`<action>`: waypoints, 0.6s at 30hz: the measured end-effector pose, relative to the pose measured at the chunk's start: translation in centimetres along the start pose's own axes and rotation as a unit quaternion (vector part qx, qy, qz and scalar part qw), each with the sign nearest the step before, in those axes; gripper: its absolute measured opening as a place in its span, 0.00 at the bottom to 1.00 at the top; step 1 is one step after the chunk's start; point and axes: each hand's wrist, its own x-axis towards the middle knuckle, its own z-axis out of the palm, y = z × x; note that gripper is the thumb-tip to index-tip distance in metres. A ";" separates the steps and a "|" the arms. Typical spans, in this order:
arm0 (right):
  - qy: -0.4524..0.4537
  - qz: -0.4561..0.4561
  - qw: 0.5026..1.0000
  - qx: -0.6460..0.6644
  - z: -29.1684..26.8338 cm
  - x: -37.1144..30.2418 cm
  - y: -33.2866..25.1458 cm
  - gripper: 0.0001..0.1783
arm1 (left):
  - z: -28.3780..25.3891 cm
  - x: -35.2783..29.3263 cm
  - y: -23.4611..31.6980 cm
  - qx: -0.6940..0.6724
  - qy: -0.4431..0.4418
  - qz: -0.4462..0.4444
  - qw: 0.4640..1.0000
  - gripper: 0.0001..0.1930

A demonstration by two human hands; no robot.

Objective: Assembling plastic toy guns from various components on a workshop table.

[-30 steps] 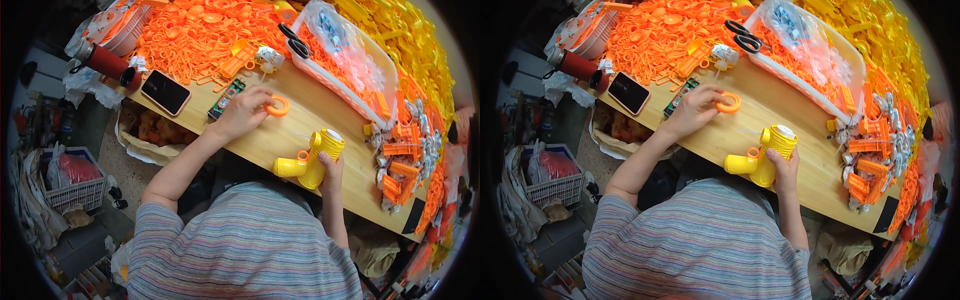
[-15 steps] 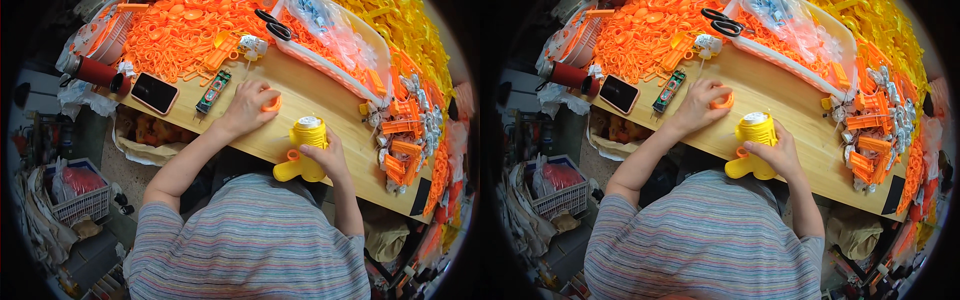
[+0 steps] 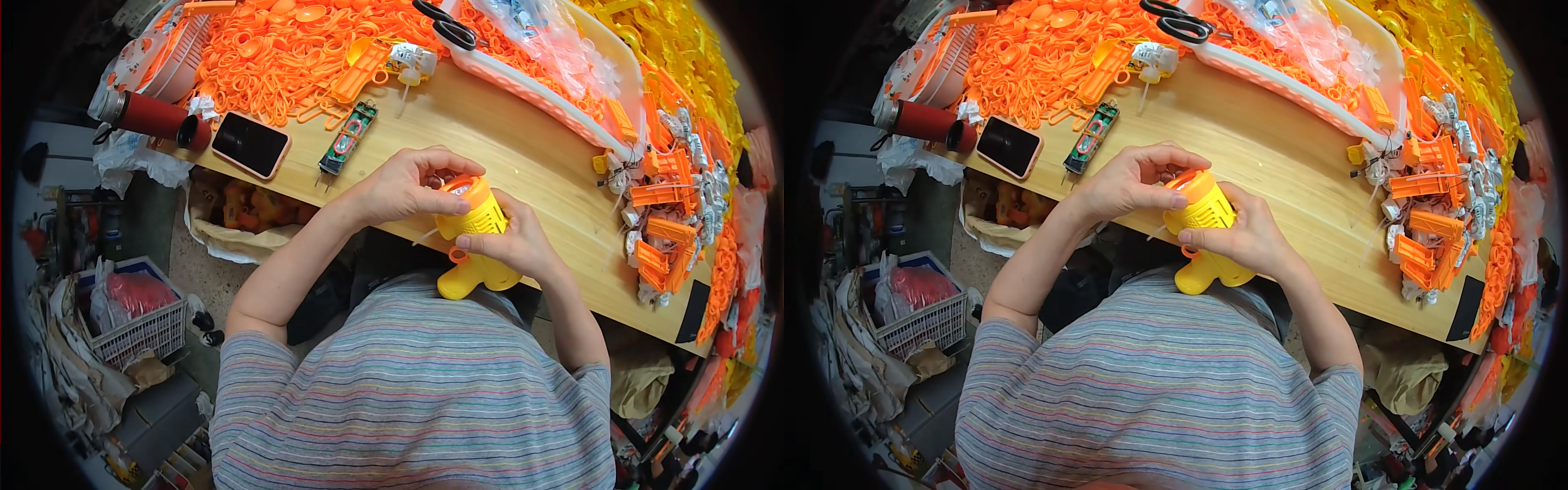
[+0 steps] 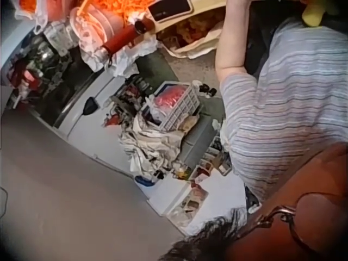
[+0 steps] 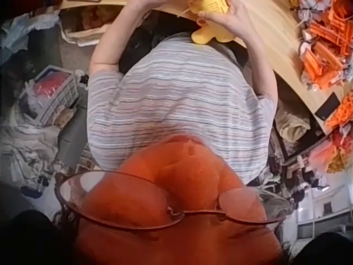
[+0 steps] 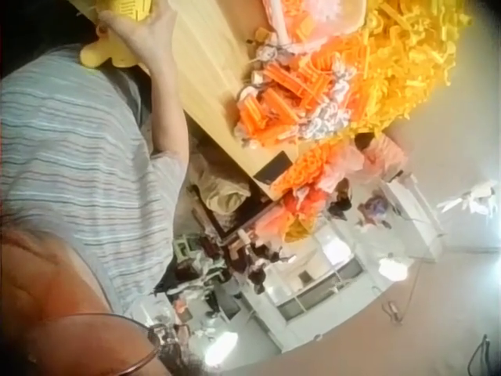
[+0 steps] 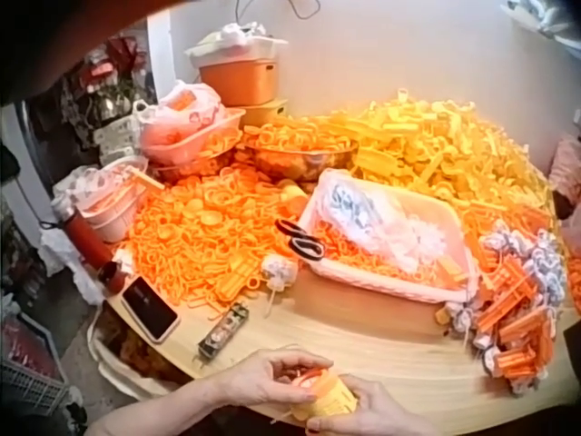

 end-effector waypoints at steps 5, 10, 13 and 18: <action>0.006 -0.005 1.000 0.001 1.0 -0.3 1.0 0.29 | 0.5 -0.3 -1.2 0.000 0.012 -0.008 1.000 0.14; -0.025 0.013 0.999 -0.041 2.3 -0.4 1.7 0.29 | 2.2 0.6 -3.6 0.090 0.066 -0.030 0.993 0.09; -0.050 0.015 0.998 -0.030 2.4 -0.5 2.2 0.29 | 2.6 -0.2 -4.8 -0.010 0.009 0.016 1.000 0.12; -0.105 0.028 0.994 -0.029 2.3 -0.3 2.7 0.31 | 2.5 -1.3 -4.4 0.068 -0.062 0.117 0.989 0.18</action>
